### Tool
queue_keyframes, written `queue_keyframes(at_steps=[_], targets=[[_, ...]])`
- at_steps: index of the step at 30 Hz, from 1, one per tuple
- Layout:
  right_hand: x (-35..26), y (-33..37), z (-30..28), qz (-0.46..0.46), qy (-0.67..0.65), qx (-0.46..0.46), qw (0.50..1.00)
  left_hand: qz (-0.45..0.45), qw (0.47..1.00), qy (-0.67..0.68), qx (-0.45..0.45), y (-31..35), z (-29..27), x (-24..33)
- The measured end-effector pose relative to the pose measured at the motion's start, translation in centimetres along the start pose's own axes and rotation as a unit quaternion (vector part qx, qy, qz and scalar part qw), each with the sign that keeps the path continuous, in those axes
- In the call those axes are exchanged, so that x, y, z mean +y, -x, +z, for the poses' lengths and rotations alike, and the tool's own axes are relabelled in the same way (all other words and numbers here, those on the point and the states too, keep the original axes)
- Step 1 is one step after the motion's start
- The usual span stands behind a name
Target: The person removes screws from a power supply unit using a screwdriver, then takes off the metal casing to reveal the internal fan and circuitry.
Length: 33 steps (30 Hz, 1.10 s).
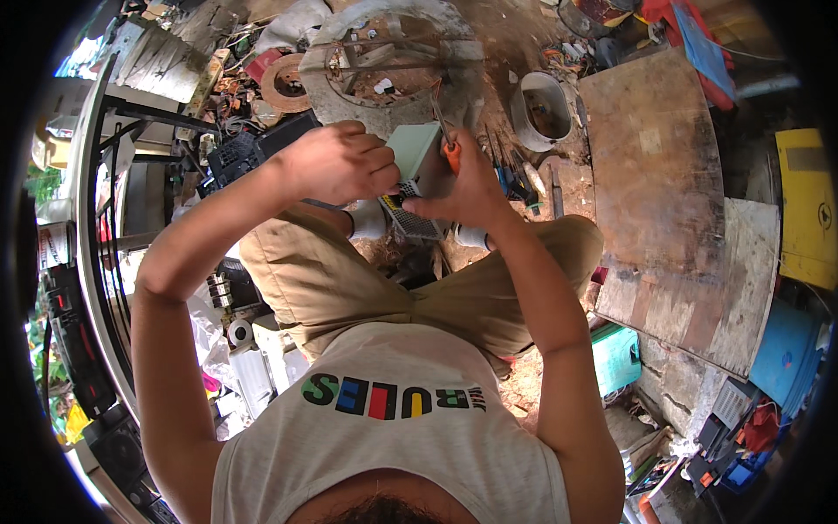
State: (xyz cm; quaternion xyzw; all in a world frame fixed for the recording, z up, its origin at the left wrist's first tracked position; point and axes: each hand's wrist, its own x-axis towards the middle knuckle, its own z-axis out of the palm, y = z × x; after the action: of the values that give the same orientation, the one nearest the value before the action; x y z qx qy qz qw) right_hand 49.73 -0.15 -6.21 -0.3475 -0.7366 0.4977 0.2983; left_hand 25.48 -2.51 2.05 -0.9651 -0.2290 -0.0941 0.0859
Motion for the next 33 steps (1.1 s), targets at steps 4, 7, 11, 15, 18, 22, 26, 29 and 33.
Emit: queue_keyframes(at_steps=[4, 7, 11, 15, 18, 22, 26, 29, 33], targets=[[-0.5, 0.2, 0.5, 0.016, -0.064, 0.029, 0.997, 0.026, 1.000, -0.005, -0.001, 0.4, -0.3, -0.5], [-1.4, -0.4, 0.9, 0.037, -0.067, 0.036, 0.996, 0.021, 0.999, -0.025, 0.002, 0.7, -0.2, -0.7], [-0.9, -0.9, 1.5, 0.045, -0.043, 0.053, 0.997, 0.015, 0.999, -0.049, 0.020, 1.3, -0.2, -1.6], [3.0, -2.6, 3.0, 0.002, -0.154, 0.081, 0.985, -0.090, 0.994, -0.021, 0.065, 1.7, -0.6, -2.1], [0.4, -3.6, 1.3, 0.027, -0.406, 0.069, 0.911, -0.366, 0.889, 0.205, 0.183, 2.7, 0.7, -0.4], [1.3, -4.5, 1.0, 0.102, -0.509, 0.163, 0.839, -0.528, 0.604, 0.557, 0.216, 4.9, 6.0, 5.9], [-0.1, -4.4, 2.4, 0.176, -0.518, 0.256, 0.797, -0.532, 0.394, 0.677, 0.320, 0.8, 10.0, 10.6], [0.2, -3.6, 3.0, 0.230, -0.527, 0.264, 0.774, -0.609, 0.546, 0.465, 0.338, -1.0, 14.3, 10.8], [-0.9, -2.6, 3.3, 0.236, -0.524, 0.255, 0.777, -0.567, 0.559, 0.494, 0.349, -1.3, 10.9, 9.7]])
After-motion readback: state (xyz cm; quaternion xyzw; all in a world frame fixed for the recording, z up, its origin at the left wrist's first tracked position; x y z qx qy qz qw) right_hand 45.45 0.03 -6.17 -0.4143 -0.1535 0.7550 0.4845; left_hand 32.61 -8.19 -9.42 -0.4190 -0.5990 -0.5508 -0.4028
